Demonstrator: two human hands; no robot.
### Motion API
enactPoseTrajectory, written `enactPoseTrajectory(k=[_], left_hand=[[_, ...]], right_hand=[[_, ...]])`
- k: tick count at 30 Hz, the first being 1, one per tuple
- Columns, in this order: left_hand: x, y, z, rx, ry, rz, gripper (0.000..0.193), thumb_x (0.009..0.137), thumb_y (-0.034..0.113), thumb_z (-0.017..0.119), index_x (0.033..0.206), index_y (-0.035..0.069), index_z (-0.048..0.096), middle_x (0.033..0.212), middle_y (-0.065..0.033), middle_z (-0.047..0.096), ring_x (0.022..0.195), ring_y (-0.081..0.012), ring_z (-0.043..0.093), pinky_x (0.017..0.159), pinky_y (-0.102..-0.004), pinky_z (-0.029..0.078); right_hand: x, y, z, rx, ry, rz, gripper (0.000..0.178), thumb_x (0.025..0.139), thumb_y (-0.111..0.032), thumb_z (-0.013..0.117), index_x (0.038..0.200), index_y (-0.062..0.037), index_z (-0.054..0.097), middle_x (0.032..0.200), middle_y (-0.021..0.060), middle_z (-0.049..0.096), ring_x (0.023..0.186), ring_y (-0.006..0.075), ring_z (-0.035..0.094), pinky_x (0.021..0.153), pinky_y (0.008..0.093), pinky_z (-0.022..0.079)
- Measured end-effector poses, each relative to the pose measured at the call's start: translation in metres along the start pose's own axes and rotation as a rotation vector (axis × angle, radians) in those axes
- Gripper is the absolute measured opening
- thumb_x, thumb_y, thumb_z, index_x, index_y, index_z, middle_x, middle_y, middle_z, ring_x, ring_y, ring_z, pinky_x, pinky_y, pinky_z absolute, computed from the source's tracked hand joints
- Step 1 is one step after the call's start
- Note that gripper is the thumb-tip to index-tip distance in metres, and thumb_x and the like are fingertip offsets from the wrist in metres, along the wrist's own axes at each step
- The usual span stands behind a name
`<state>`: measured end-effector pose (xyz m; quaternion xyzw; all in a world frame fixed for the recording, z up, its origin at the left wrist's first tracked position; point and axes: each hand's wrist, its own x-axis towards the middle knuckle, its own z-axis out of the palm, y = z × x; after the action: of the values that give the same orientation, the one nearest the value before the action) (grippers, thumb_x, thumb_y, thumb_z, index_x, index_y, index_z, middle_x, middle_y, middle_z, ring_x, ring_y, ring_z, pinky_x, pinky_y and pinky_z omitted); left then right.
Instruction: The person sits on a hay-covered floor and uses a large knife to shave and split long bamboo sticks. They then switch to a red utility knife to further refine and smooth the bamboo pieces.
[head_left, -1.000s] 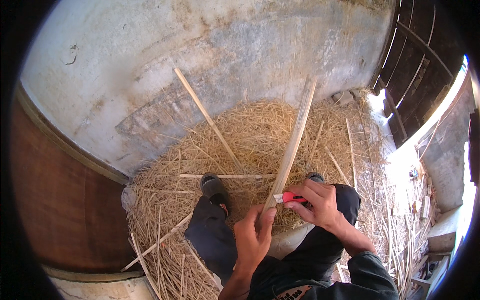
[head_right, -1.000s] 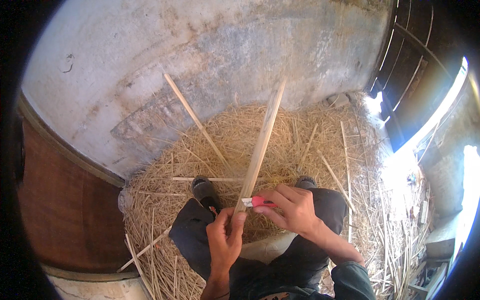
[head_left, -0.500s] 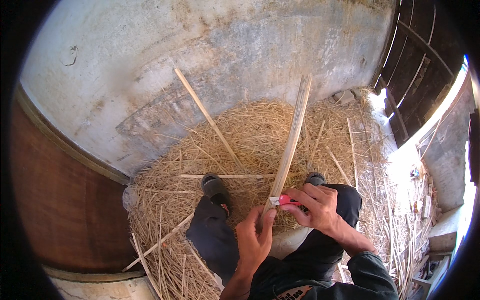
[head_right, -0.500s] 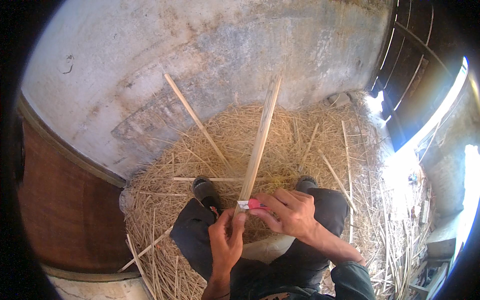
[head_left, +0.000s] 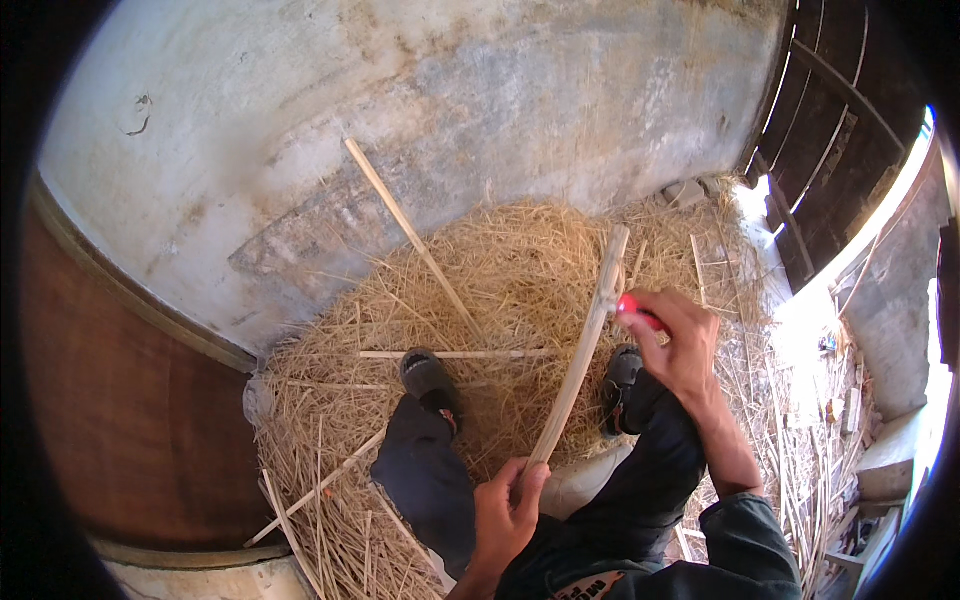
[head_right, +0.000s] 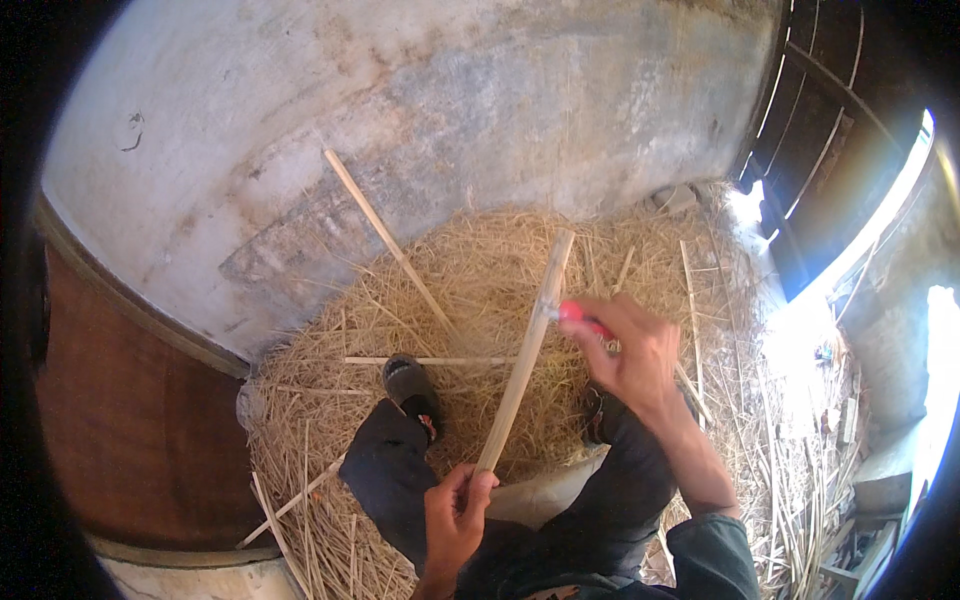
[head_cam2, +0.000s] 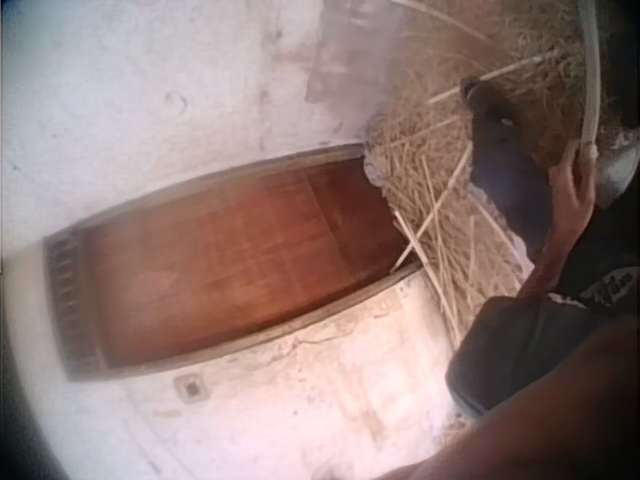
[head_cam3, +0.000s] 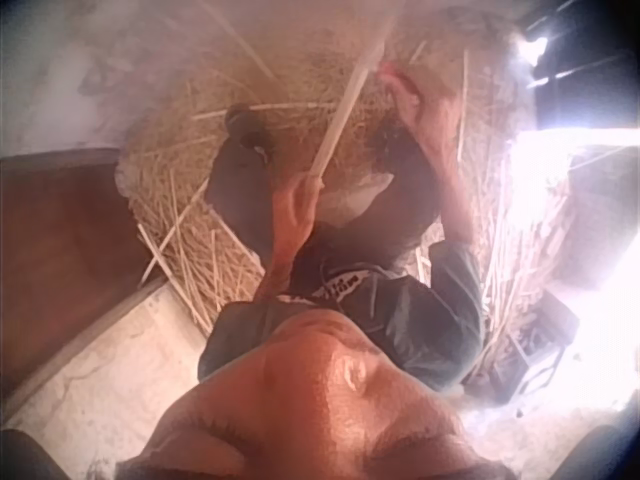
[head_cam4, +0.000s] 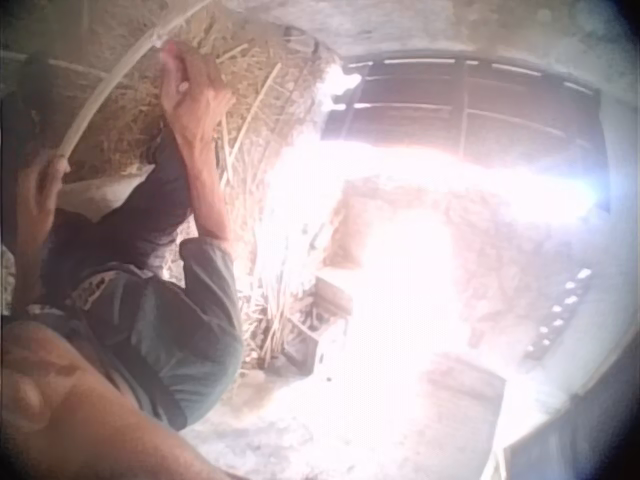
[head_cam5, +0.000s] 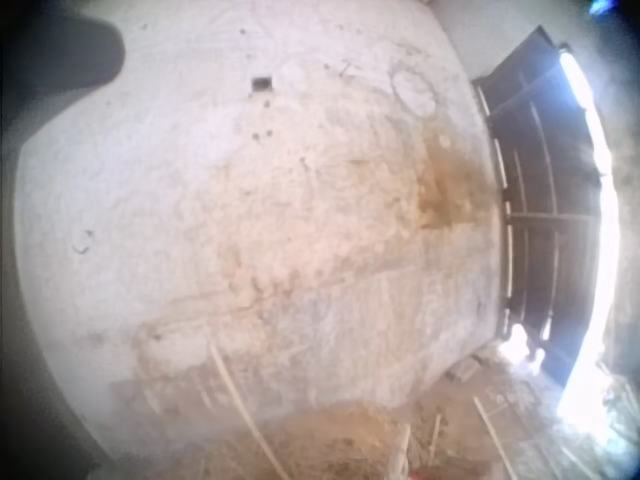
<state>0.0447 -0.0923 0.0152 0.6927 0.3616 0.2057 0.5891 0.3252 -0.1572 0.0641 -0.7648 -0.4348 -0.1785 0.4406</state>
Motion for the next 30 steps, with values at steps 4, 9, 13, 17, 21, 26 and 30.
enactPoseTrajectory(k=[4,9,13,17,21,26,30], left_hand=[[-0.02,-0.021,-0.01,0.034,-0.098,-0.051,0.025,0.105,0.024,0.067,0.102,0.0,0.073,0.064,0.0024,0.054,0.058,-0.003,0.044,0.052,-0.026,0.034],[-0.008,-0.03,-0.022,-0.042,-0.022,-0.113,0.026,0.106,0.025,0.066,0.102,0.001,0.073,0.066,0.0027,0.055,0.059,-0.0034,0.044,0.052,-0.0264,0.034],[0.017,-0.014,-0.019,-0.041,0.01,-0.047,0.027,0.107,0.026,0.064,0.105,0.0,0.072,0.069,0.0033,0.055,0.062,-0.0032,0.044,0.054,-0.0255,0.034],[0.027,0.001,-0.007,-0.015,0.006,0.01,0.027,0.106,0.026,0.067,0.108,0.0,0.072,0.071,0.0017,0.057,0.065,-0.0039,0.045,0.056,-0.0256,0.037],[0.031,0.007,0.005,-0.065,0.028,0.124,0.026,0.103,0.024,0.071,0.111,0.0,0.072,0.07,-0.0016,0.06,0.064,-0.0053,0.047,0.056,-0.0275,0.04],[0.032,0.019,0.007,0.024,0.059,0.192,0.025,0.103,0.023,0.071,0.109,-0.001,0.071,0.067,-0.0041,0.059,0.059,-0.0076,0.047,0.054,-0.0291,0.04],[0.032,0.019,0.007,0.07,0.078,0.208,0.024,0.103,0.023,0.07,0.105,-0.001,0.07,0.066,-0.0054,0.058,0.056,-0.0099,0.047,0.053,-0.0305,0.04]], right_hand=[[0.03,0.041,-0.014,-0.047,0.083,0.222,0.025,0.093,-0.027,0.079,0.105,-0.0055,0.079,0.078,0.0112,0.073,0.066,0.0194,0.069,0.061,0.0338,0.052],[0.02,0.038,-0.018,-0.061,-0.167,0.313,0.026,0.098,-0.027,0.074,0.109,-0.0035,0.076,0.073,0.0118,0.07,0.065,0.0183,0.065,0.062,0.0325,0.05],[-0.02,0.004,-0.002,0.181,-0.222,0.169,0.02,0.094,-0.021,0.077,0.107,-0.0056,0.076,0.082,0.0101,0.072,0.066,0.0202,0.068,0.062,0.034,0.052],[-0.059,-0.022,0.018,0.313,-0.275,-0.134,0.024,0.085,-0.022,0.085,0.105,-0.0101,0.078,0.083,0.0044,0.071,0.066,0.0218,0.069,0.059,0.0333,0.055],[-0.068,-0.043,0.016,0.204,-0.299,-0.227,0.029,0.082,-0.026,0.087,0.105,-0.013,0.078,0.08,0.0009,0.068,0.064,0.0192,0.069,0.055,0.0313,0.055],[-0.08,-0.046,0.023,0.195,-0.268,-0.228,0.028,0.082,-0.026,0.086,0.106,-0.0142,0.078,0.08,-0.0006,0.068,0.063,0.0178,0.069,0.053,0.0304,0.054],[-0.078,-0.05,0.021,0.158,-0.269,-0.235,0.028,0.082,-0.026,0.086,0.106,-0.0141,0.078,0.079,-0.0009,0.067,0.062,0.0176,0.068,0.053,0.0307,0.054]])
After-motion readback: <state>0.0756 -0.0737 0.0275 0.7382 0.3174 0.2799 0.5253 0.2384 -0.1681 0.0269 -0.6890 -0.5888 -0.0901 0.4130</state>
